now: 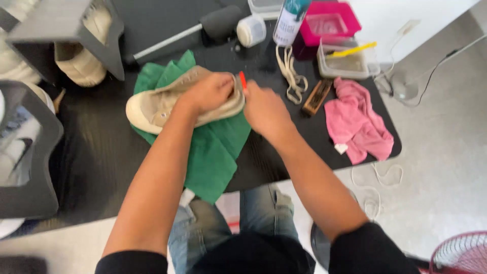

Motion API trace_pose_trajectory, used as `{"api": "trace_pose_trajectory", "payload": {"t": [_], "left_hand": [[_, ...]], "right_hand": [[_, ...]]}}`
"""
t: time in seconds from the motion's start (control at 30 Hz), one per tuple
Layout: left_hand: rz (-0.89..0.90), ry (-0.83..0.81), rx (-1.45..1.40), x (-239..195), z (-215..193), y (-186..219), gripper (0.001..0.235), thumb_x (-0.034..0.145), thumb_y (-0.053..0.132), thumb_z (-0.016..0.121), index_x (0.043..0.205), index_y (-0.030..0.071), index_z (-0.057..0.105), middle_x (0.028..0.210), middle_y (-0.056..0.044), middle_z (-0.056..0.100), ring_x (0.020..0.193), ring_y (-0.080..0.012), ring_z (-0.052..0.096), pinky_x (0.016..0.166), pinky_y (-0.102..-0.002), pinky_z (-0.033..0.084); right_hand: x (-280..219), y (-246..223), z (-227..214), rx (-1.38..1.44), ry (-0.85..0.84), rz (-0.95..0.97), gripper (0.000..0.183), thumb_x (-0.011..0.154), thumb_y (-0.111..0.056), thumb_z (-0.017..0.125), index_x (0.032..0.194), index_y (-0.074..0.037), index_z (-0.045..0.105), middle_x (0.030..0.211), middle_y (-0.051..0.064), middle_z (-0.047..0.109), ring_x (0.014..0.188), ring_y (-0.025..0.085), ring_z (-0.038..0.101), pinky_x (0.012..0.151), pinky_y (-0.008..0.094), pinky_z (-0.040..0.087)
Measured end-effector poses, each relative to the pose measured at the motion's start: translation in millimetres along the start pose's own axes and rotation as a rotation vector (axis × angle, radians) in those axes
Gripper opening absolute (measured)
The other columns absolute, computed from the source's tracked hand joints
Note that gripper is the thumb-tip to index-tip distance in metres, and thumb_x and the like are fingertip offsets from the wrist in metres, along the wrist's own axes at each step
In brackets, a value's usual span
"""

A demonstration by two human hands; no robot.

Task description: The person cleans the interior of a beige canvas sneaker using a red brush. They scrub the insole and the inner lining of the shoe while it rests on a green towel on a black table.

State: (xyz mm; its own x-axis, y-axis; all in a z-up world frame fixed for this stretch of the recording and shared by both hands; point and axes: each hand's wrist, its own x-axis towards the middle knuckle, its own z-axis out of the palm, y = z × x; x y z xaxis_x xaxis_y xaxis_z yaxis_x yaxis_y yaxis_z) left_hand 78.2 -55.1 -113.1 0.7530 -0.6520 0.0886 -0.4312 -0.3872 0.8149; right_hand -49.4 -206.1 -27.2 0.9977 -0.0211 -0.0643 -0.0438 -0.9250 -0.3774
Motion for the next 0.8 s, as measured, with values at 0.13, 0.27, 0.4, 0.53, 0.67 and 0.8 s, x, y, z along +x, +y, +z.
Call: {"api": "trace_pose_trajectory", "payload": {"t": [0.13,0.27,0.4,0.53,0.67,0.8], "left_hand": [[-0.085,-0.179,0.219,-25.9,-23.4,48.9,0.031,0.098,0.023,0.052,0.098,0.000,0.073,0.099,-0.025,0.075,0.100,-0.0473,0.069,0.087,-0.054,0.053],[-0.240,-0.322,0.774,-37.7,-43.1,98.8,0.029,0.088,0.031,0.052,0.094,0.021,0.078,0.092,-0.007,0.079,0.095,-0.0344,0.076,0.084,-0.049,0.058],[-0.295,-0.433,0.603,-34.9,-79.3,124.9,0.026,0.089,0.024,0.057,0.098,0.016,0.079,0.088,-0.009,0.078,0.091,-0.0315,0.077,0.083,-0.045,0.060],[-0.478,-0.455,0.041,-45.6,-82.6,108.8,0.027,0.102,0.012,0.051,0.108,-0.005,0.071,0.094,-0.023,0.078,0.077,-0.0295,0.076,0.070,-0.038,0.064],[-0.250,-0.402,0.181,-38.5,-54.3,75.1,0.025,0.092,0.027,0.064,0.106,0.010,0.074,0.095,-0.010,0.080,0.092,-0.0287,0.074,0.087,-0.043,0.057],[-0.172,-0.336,0.356,-8.9,-23.5,30.2,0.030,0.082,0.041,0.067,0.094,0.014,0.075,0.089,-0.008,0.077,0.096,-0.0306,0.074,0.086,-0.043,0.056]], "right_hand": [[-15.9,22.3,16.8,0.063,-0.068,0.088,0.039,0.109,-0.030,0.031,0.097,-0.002,0.054,0.080,0.033,0.065,0.079,0.057,0.068,0.067,0.058,0.055],[-15.7,31.4,23.2,0.126,-0.028,0.093,0.039,0.111,-0.032,0.030,0.093,-0.006,0.054,0.071,0.025,0.063,0.065,0.041,0.068,0.056,0.046,0.054],[-15.3,24.5,6.7,0.123,0.016,0.054,0.037,0.111,-0.033,0.036,0.096,-0.005,0.055,0.071,0.028,0.062,0.071,0.051,0.068,0.060,0.053,0.051],[-19.9,34.0,4.8,0.193,0.039,0.017,0.038,0.112,-0.030,0.033,0.095,-0.008,0.057,0.068,0.023,0.062,0.064,0.039,0.068,0.058,0.043,0.053],[-30.6,25.8,11.5,0.202,-0.016,0.061,0.039,0.109,-0.036,0.033,0.099,-0.007,0.057,0.080,0.030,0.067,0.082,0.051,0.069,0.069,0.056,0.053],[-28.6,10.3,17.7,0.169,0.015,0.094,0.038,0.110,-0.029,0.026,0.104,-0.004,0.054,0.078,0.030,0.065,0.075,0.049,0.070,0.064,0.052,0.057]]}}
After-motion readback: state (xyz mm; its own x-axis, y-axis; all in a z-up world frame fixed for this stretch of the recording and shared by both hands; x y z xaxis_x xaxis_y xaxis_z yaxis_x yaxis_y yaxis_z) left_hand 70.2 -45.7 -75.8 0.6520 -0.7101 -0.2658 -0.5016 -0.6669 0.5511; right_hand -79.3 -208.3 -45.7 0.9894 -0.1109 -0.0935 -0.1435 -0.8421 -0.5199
